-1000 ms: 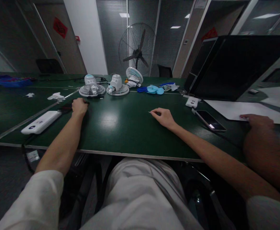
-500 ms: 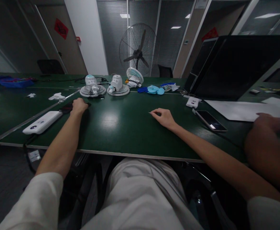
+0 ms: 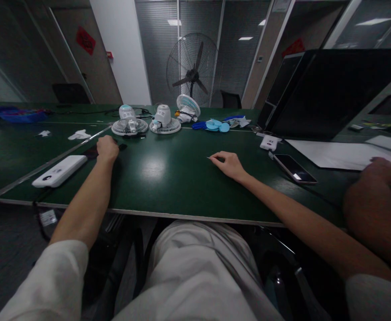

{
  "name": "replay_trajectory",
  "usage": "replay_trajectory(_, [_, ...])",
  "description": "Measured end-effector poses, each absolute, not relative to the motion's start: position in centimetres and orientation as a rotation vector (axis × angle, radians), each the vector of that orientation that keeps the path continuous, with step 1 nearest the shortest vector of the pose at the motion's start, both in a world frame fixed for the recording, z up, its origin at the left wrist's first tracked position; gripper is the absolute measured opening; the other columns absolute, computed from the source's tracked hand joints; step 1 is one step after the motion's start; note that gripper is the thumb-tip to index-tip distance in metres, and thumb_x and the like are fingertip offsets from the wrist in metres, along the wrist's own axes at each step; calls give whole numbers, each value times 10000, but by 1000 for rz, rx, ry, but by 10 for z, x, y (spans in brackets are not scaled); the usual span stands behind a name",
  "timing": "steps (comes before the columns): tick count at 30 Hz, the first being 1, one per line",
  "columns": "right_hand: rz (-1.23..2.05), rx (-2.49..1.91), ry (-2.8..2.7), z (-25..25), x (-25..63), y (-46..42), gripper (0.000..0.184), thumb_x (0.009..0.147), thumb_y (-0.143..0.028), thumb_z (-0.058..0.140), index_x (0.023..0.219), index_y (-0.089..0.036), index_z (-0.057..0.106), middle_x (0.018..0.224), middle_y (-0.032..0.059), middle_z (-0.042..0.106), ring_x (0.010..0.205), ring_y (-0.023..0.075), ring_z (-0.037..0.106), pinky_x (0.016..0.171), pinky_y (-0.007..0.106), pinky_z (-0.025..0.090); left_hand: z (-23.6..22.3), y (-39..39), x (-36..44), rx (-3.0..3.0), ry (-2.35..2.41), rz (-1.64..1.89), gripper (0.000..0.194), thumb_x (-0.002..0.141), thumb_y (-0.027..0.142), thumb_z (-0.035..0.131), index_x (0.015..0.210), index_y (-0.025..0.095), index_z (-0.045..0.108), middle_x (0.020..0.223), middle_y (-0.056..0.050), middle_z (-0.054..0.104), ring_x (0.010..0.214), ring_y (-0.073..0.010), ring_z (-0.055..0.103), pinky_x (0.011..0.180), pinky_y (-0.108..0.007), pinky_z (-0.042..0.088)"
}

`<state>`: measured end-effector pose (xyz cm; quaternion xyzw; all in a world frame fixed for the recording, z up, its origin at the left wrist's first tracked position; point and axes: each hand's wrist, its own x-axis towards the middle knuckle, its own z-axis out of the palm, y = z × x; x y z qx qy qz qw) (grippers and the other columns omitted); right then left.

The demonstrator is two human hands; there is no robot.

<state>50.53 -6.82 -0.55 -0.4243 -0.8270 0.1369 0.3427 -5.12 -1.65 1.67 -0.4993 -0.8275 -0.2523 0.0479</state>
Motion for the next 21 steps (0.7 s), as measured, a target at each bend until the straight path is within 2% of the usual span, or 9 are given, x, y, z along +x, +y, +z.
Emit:
replay_trajectory(3, [326,-1104,-2156,-5,505,-68,249,1019,-416,647,1101,-243,807,1108,70,791,978,267,732,903,446,582,22,-19,-46,-1397,-2625,-761,297,893,91,616,1142,42,772,1223,-239,709,1074,-314,649,977,-467,510])
replay_trajectory(7, [353,-1104,-2167,-5,505,-68,260,1019,-420,645,1112,-237,804,1115,74,788,981,268,732,888,443,586,24,-21,-36,-1475,-2476,-812,322,986,184,574,1241,88,744,1196,-193,725,1068,-292,643,966,-436,511])
replay_trajectory(12, [386,-1114,-2175,-4,506,-68,275,1022,-428,637,1135,-231,793,1140,80,781,1008,266,726,903,439,586,19,-22,-21,-1623,-2319,-677,378,1039,286,489,1293,167,742,1200,-197,732,1106,-348,675,962,-431,519])
replay_trajectory(17, [416,-1109,-2171,-2,506,-70,282,1019,-438,640,1135,-231,793,1148,83,777,1015,271,725,887,440,591,15,-23,-16,-1717,-2362,-518,383,988,248,515,1263,151,764,1232,-216,727,1122,-369,681,980,-425,520])
replay_trajectory(21, [416,-1112,-2168,-2,506,-71,276,1022,-440,638,1133,-244,797,1144,79,778,1016,271,723,885,445,593,15,-24,-15,-1707,-2349,-560,394,997,249,503,1272,143,764,1240,-213,726,1134,-371,673,995,-432,511])
